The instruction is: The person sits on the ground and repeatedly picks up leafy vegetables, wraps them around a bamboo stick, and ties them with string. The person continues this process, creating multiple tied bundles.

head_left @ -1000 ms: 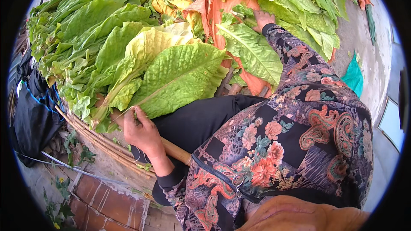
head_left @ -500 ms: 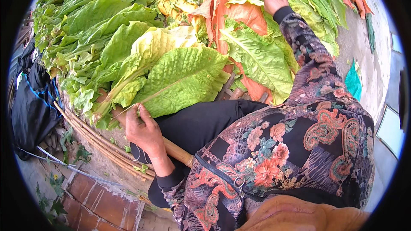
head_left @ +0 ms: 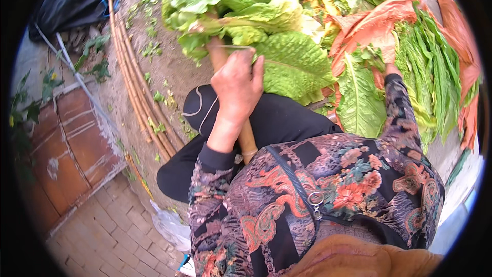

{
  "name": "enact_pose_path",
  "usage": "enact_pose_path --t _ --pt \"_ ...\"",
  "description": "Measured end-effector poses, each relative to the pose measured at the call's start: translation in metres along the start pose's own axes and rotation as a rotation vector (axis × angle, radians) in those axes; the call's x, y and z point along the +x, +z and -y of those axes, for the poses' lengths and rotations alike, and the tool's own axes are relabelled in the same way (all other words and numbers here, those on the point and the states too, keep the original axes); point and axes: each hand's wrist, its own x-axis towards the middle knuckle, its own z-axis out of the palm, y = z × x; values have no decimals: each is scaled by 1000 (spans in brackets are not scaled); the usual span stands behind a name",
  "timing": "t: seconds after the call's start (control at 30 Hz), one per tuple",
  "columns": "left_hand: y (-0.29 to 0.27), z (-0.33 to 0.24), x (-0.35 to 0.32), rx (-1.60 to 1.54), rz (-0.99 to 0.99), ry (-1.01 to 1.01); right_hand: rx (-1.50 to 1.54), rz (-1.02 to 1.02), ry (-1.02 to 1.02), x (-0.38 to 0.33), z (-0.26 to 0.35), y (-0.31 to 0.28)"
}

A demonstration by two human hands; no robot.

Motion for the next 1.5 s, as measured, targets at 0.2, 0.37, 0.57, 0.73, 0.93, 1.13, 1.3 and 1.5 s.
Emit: enact_pose_path --t 0.2,0.37,0.57,0.73,0.93,1.13,1.3,1.5 --pt "8 6 -13 124 102 -58 775 -230 -411 -74 4 -113" --pt "6 -16 -35 51 351 72 1075 -243 -1091 -165 184 -230" --pt "-80 -23 14 -204 24 -5 301 -1066 -1585 -211 362 -258" --pt "-82 122 46 -86 101 -254 256 -949 -1704 -193 361 -252" --pt "40 155 31 168 183 -237 1344 163 -1287 -152 357 -204" --pt "-7 140 5 438 426 -277 658 -915 -1022 -181 332 -175" --pt "-47 14 -28 13 331 -236 1366 -219 -1325 -160 388 -116" --pt "21 -59 -22 25 334 99 1666 66 -1254 -147 331 -125"
